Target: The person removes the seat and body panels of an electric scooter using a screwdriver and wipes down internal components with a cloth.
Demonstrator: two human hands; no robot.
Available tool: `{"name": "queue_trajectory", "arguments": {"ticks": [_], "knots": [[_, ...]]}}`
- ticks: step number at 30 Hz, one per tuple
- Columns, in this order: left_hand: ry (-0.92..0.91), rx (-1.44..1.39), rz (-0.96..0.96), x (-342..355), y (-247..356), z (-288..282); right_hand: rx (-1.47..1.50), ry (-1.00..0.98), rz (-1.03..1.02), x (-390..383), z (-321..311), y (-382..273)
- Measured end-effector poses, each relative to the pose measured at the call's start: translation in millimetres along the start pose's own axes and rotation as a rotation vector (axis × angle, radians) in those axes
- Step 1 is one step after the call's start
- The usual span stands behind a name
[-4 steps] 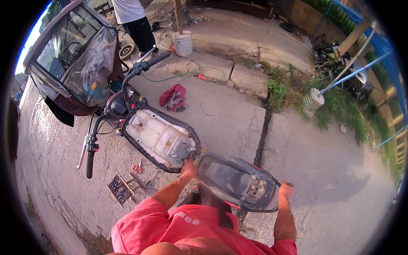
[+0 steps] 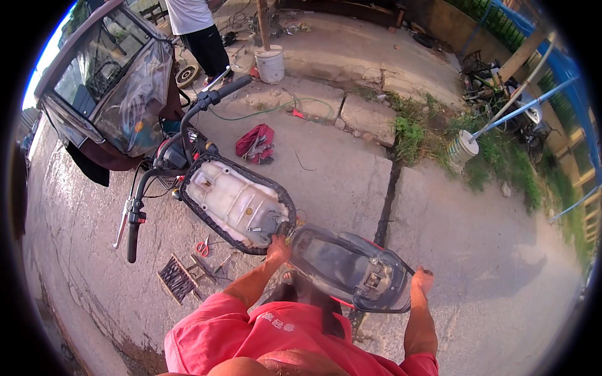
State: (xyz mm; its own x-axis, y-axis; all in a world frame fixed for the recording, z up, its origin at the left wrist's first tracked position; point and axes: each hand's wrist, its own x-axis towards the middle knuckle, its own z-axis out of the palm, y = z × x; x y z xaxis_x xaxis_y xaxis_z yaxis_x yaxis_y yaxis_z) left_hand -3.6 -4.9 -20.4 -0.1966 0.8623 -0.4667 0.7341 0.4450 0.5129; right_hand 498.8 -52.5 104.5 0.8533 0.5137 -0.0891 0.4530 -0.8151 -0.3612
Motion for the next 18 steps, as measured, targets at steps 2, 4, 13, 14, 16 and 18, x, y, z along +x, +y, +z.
{"name": "queue_trajectory", "arguments": {"ticks": [2,4,13,14,16,18], "knots": [[0.005,-0.009,-0.010,1.3,-2.6,1.3,0.006,-0.004,-0.008,-1.0,0.2,-1.2],[0.012,-0.012,-0.010,3.0,-5.4,3.9,0.005,-0.008,-0.011,-0.7,0.8,-1.1],[0.021,-0.013,0.015,0.0,-2.1,-1.8,-0.013,-0.012,-0.014,-1.8,1.7,-2.6],[0.034,-0.007,0.024,3.4,-5.6,2.6,-0.015,-0.014,-0.018,0.7,3.2,-1.0],[0.035,0.021,0.015,6.2,-6.5,5.9,-0.018,-0.023,-0.015,-0.3,1.3,-1.0],[-0.004,0.073,-0.026,8.1,-4.2,5.0,-0.035,-0.042,0.010,-5.9,-5.8,-11.5]]}}
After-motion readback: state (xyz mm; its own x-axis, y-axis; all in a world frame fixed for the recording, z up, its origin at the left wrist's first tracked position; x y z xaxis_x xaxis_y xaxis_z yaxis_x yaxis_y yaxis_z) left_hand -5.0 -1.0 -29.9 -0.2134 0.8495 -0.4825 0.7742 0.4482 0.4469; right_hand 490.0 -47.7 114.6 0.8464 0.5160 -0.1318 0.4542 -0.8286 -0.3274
